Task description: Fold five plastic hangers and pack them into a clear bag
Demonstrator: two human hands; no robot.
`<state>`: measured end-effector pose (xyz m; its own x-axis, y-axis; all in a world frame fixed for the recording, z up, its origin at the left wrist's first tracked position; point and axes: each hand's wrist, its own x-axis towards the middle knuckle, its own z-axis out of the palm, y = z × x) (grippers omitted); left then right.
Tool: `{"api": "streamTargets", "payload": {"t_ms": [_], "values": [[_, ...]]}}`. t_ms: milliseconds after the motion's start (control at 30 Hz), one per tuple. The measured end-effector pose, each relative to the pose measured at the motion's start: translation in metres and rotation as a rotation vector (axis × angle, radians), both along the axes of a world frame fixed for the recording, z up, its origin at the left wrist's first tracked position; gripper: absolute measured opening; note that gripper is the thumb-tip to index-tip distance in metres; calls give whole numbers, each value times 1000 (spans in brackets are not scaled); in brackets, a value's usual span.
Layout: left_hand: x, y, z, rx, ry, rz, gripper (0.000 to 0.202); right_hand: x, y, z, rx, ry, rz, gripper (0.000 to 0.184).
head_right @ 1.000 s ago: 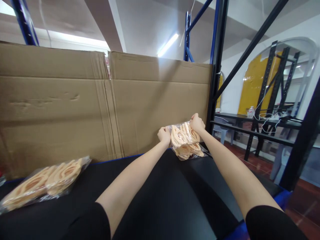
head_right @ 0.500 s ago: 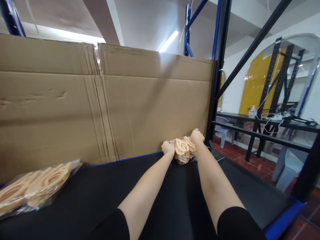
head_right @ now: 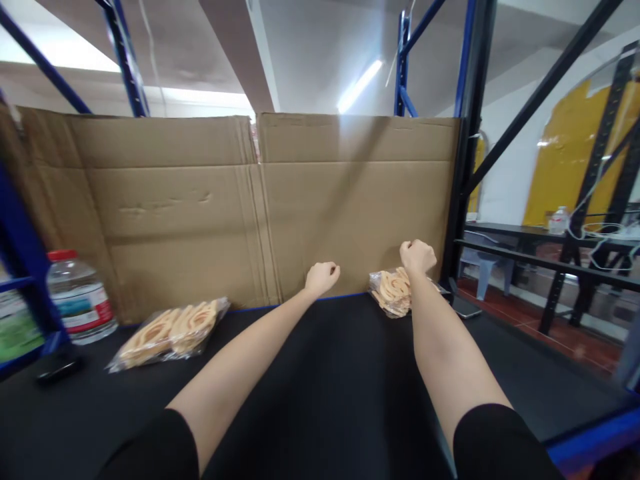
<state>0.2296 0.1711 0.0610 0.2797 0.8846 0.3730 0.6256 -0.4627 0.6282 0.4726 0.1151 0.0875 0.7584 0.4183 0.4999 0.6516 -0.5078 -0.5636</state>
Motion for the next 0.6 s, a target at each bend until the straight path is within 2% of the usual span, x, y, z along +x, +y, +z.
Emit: {"api": "streamTargets", "payload": {"t_ms": [67, 200, 300, 367, 467, 533, 600], "values": [[-50, -3, 6, 55, 123, -7, 27, -25, -3, 6, 78, -106, 87, 34], [-158, -16, 13, 142, 288, 93, 27, -85, 0, 15, 142, -237, 365, 27], [-235, -30, 18, 177, 351, 234, 25, -149, 8, 11, 117, -241, 612, 25], [-280, -40, 19, 188, 363, 356, 27, -203, 13, 1, 67, -189, 769, 27], [-331, -56, 12, 186, 347, 554, 31, -294, 17, -21, -55, -20, 945, 25], [-350, -65, 3, 157, 326, 673, 35, -348, 17, -34, -155, 119, 1054, 28], [-359, -71, -8, 101, 295, 763, 37, -389, 17, -43, -246, 261, 1120, 29]]}}
